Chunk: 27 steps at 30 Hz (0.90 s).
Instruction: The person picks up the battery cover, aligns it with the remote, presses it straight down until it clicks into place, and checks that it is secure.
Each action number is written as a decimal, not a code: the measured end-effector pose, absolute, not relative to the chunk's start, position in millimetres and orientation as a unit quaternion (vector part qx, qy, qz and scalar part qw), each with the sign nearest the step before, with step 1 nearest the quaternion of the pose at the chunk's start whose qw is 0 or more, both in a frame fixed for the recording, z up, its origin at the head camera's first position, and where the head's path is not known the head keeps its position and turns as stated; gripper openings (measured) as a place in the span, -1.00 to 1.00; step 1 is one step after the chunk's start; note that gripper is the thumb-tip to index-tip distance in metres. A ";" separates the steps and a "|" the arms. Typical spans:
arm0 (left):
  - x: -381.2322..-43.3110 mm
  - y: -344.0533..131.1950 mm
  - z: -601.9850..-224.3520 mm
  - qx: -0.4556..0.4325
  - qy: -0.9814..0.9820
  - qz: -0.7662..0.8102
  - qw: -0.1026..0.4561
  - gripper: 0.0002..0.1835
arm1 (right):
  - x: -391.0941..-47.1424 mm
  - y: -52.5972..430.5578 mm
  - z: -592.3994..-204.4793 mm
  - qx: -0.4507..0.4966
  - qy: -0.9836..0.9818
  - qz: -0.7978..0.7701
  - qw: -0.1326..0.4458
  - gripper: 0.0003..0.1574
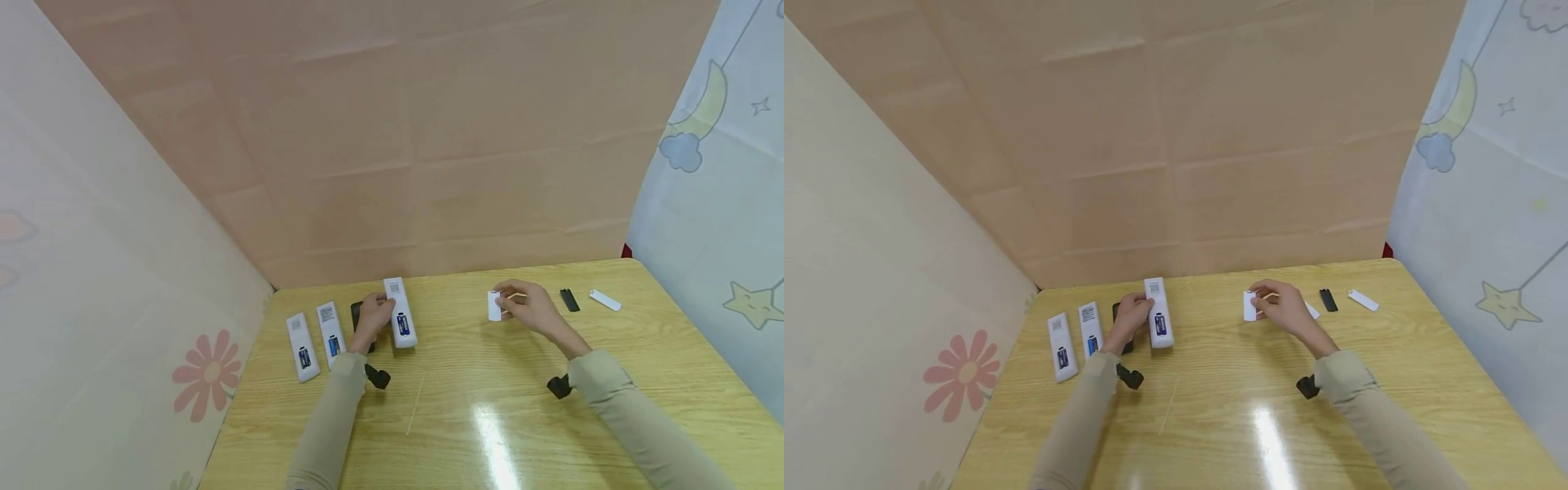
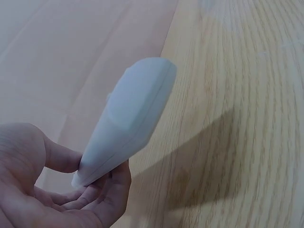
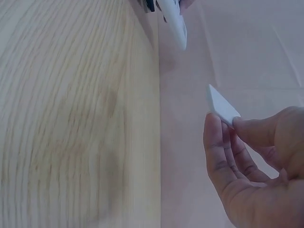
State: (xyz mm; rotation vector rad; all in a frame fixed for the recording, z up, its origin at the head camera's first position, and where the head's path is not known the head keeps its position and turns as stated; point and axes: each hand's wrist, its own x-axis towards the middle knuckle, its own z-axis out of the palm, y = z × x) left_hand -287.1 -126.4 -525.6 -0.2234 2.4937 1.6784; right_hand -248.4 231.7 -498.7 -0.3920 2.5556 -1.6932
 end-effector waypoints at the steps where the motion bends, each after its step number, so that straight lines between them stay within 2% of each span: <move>1: -286.9 -126.2 -525.2 -0.074 0.823 0.559 0.065 -0.45 | -248.1 230.0 -497.5 -0.125 0.826 -0.549 0.026 -0.62; 27: -280.4 -112.1 -508.3 -0.060 0.797 0.597 0.077 -0.48 | -241.2 209.9 -480.1 -0.140 0.803 -0.576 0.056 -0.62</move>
